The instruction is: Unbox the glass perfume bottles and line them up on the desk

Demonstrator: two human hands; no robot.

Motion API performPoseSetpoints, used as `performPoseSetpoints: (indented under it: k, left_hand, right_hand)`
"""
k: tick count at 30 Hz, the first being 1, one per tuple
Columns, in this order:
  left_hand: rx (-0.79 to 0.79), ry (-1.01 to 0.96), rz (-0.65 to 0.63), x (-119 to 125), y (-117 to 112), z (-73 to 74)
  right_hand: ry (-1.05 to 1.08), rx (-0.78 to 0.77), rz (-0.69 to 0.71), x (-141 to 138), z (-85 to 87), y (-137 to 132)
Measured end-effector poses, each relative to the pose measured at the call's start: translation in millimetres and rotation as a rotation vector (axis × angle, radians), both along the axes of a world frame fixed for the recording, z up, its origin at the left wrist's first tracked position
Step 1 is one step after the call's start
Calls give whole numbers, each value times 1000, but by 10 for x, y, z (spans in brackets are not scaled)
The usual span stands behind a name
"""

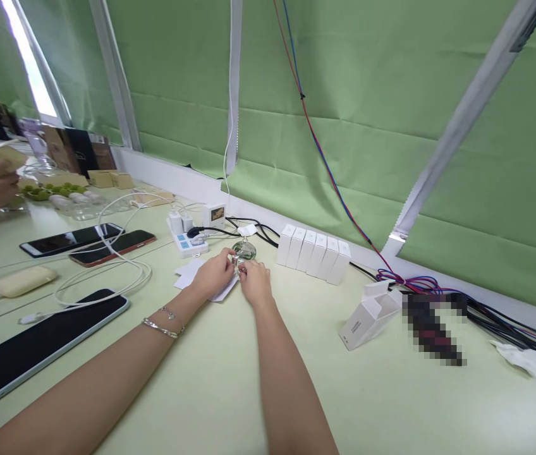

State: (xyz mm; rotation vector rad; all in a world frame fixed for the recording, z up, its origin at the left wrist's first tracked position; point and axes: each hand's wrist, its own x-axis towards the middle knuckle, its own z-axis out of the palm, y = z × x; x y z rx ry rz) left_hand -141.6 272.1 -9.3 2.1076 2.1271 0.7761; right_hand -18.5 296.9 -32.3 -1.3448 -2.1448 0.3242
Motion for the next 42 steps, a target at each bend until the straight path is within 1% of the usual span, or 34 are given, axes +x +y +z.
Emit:
performPoseSetpoints:
  k: [6,14,23,28,42]
  left_hand:
    - [11,-39,-17,-57,23,-8]
    - [17,-58,-24,-50,17,2]
    - [3,-57,-13,-56,22,-17]
    - [-3,-52,-12,-49,14,-9]
    - [-2,-45,-25,-49,7,2]
  right_hand:
    - [16,-5,-13,1,11,-6]
    - [-7,10,1,-4,13,-10]
    - [46,44,6,-1,20,-34]
    - [72,64,-5,-2,-1,-17]
    - [43,54,2,-3,-40,4]
